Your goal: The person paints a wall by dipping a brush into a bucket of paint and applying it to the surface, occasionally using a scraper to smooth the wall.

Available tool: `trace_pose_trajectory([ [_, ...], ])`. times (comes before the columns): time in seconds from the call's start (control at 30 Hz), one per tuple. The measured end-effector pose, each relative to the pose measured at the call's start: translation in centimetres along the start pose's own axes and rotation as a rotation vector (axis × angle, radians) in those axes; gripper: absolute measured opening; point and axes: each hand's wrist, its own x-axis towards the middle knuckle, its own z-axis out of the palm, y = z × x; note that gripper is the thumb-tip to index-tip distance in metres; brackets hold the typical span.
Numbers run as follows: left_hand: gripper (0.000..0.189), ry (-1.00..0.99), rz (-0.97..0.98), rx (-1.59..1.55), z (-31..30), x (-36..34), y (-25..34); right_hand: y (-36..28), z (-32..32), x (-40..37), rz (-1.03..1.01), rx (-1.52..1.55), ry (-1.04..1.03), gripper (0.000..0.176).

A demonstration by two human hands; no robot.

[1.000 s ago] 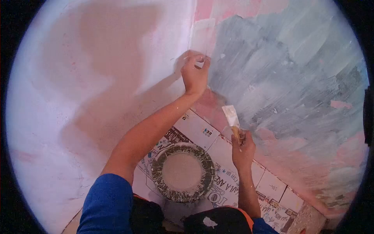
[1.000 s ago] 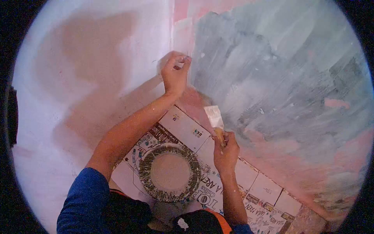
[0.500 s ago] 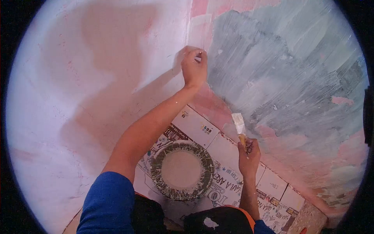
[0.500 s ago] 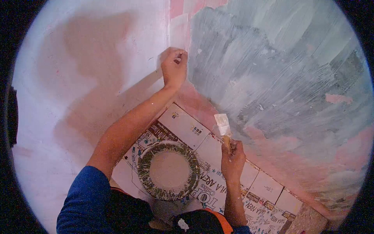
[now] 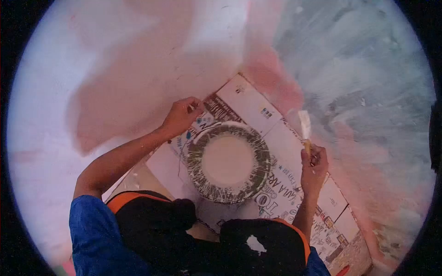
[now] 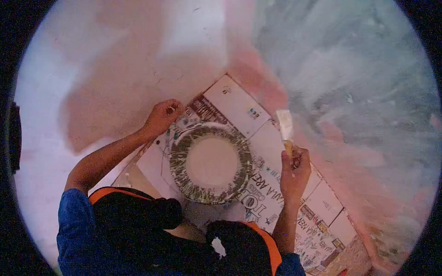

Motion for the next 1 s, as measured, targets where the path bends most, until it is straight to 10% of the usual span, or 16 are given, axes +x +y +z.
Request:
trace_pose_trajectory([
  [0.23,0.029,-0.144,0.038,0.277,1.5,-2.5,-10.3,1.3,1.5,-0.2,0.031,0.17,-0.042,0.017],
  [0.43,0.024,-0.191,-0.57,-0.162,1.7,-11.1,-18.2,0.8,0.4,-0.8,0.089,0.156,-0.032,0.015],
  [0.5,0.027,-0.061,-0.069,0.315,2.0,-11.9,-21.1,1.8,0.2,-0.6,0.104,0.192,-0.014,0.015],
  [0.6,0.027,-0.105,-0.118,0.823,2.2,-12.5,-23.6,1.9,-0.2,-1.0,0.144,0.127,-0.023,0.015],
  [0.87,0.024,0.01,-0.199,0.466,0.1,-14.7,-23.9,-3.6,-0.3,-1.6,-0.001,0.003,-0.166,0.013],
  [1.0,0.016,0.069,-0.091,0.39,-1.0,-15.6,-21.2,-6.9,1.6,-1.6,-0.501,-0.318,-0.703,0.021],
])
